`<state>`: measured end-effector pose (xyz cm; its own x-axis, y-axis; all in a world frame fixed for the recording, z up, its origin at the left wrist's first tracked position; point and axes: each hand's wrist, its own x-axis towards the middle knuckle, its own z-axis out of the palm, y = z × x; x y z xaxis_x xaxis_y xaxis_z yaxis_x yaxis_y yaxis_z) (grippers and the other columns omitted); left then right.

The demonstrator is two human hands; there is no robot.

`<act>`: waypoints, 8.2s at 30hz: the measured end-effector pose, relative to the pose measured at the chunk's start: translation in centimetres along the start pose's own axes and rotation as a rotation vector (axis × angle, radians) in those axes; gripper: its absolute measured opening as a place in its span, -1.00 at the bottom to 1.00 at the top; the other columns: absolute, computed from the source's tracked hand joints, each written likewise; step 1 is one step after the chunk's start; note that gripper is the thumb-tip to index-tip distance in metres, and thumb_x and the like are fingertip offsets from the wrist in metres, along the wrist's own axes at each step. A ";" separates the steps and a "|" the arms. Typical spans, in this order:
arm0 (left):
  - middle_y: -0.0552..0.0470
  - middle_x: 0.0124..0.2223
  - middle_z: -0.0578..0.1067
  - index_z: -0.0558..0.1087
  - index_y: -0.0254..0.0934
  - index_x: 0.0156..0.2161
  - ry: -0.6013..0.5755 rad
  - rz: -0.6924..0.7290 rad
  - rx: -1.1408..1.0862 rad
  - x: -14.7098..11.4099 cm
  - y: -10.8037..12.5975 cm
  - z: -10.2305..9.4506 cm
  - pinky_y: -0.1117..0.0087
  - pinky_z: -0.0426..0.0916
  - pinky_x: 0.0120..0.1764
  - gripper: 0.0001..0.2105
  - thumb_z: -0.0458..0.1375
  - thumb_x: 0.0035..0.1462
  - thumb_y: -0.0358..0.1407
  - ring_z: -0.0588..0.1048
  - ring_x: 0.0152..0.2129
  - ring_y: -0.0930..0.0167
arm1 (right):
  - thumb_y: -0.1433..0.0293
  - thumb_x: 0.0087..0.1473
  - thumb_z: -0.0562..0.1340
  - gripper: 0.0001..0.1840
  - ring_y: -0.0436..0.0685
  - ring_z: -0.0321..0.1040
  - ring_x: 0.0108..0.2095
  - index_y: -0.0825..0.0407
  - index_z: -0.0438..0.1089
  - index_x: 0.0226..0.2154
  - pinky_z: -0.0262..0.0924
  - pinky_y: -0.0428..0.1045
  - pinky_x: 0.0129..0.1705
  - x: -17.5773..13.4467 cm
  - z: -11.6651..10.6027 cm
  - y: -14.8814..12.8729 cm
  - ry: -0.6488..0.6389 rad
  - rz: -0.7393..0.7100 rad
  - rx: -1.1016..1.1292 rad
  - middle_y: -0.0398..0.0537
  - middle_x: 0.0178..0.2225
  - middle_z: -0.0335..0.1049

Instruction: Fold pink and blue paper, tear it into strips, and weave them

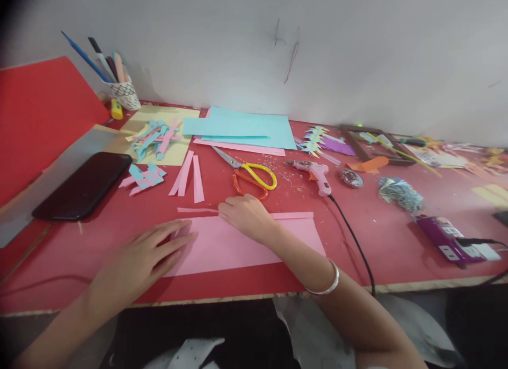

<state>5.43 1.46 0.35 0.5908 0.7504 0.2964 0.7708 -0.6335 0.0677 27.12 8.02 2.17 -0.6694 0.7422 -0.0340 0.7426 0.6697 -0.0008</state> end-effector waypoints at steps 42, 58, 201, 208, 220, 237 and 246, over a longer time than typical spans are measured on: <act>0.04 0.04 0.37 0.26 -0.23 0.03 -0.113 0.152 -0.003 1.8 2.2 0.7 0.27 0.17 -0.07 -0.61 -0.18 0.13 -0.45 0.33 -0.06 0.39 | 0.27 0.15 -0.03 -0.68 -0.01 0.25 -0.47 0.09 0.29 -0.44 -0.19 -0.09 -0.50 -0.3 -0.1 -0.6 0.004 0.017 0.017 -0.10 -0.48 0.37; 0.08 0.05 0.35 0.26 -0.16 0.03 -0.123 0.111 -0.084 1.5 1.9 1.0 0.28 0.09 0.00 -0.63 -0.19 0.15 -0.39 0.31 -0.04 0.43 | 0.43 0.15 -0.03 -0.76 0.00 0.24 -0.46 0.09 0.32 -0.39 -0.23 -0.06 -0.52 -0.8 0.0 0.1 -0.036 -0.066 -0.133 -0.09 -0.44 0.34; 0.11 0.05 0.35 0.24 -0.01 0.04 -0.201 0.110 -0.090 0.8 0.3 0.5 0.22 0.14 0.02 -0.63 -0.17 0.15 -0.31 0.32 -0.03 0.42 | 0.24 0.17 -0.15 -0.57 -0.04 0.01 -0.56 0.06 0.12 -0.62 -0.13 -0.10 -0.46 -7.0 0.4 6.6 0.085 -0.014 0.158 -0.14 -0.58 0.14; 0.13 0.06 0.34 0.24 -0.02 0.04 -0.179 0.126 -0.060 0.5 0.1 0.7 0.21 0.19 0.00 -0.63 -0.17 0.14 -0.30 0.34 -0.05 0.41 | 0.17 0.08 -0.04 -0.62 -0.05 -0.02 -0.58 0.04 0.06 -0.63 -0.14 -0.11 -0.50 -7.4 0.2 7.0 0.076 0.003 0.239 -0.17 -0.60 0.11; 0.15 0.05 0.35 0.26 -0.03 0.03 -0.129 0.062 -0.106 -0.1 0.0 0.7 0.24 0.09 0.07 -0.64 -0.16 0.14 -0.30 0.31 -0.03 0.43 | 0.22 0.17 -0.15 -0.54 -0.04 0.04 -0.56 0.07 0.16 -0.63 -0.12 -0.10 -0.46 -7.6 0.3 7.0 0.090 -0.032 0.125 -0.13 -0.57 0.16; 0.13 0.05 0.35 0.22 0.03 0.05 -0.124 0.099 -0.111 -0.3 -0.5 1.2 0.21 0.13 0.04 -0.63 -0.13 0.13 -0.29 0.32 -0.04 0.41 | 0.27 0.13 -0.08 -0.60 -0.05 0.02 -0.57 0.06 0.09 -0.66 -0.13 -0.12 -0.49 -7.9 0.4 7.7 0.114 0.008 0.183 -0.15 -0.61 0.12; 0.12 0.05 0.35 0.23 0.03 0.04 -0.147 0.087 -0.106 -0.3 -0.5 1.1 0.23 0.13 0.04 -0.63 -0.13 0.13 -0.27 0.32 -0.04 0.42 | 0.27 0.13 -0.09 -0.63 -0.04 0.03 -0.56 0.05 0.09 -0.63 -0.13 -0.10 -0.48 -7.9 0.7 7.8 0.109 0.046 0.189 -0.14 -0.59 0.14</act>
<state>5.13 1.80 -0.81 0.6882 0.7068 0.1639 0.6906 -0.7074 0.1504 38.21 7.40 1.78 -0.6251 0.7774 0.0702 0.7568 0.6257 -0.1892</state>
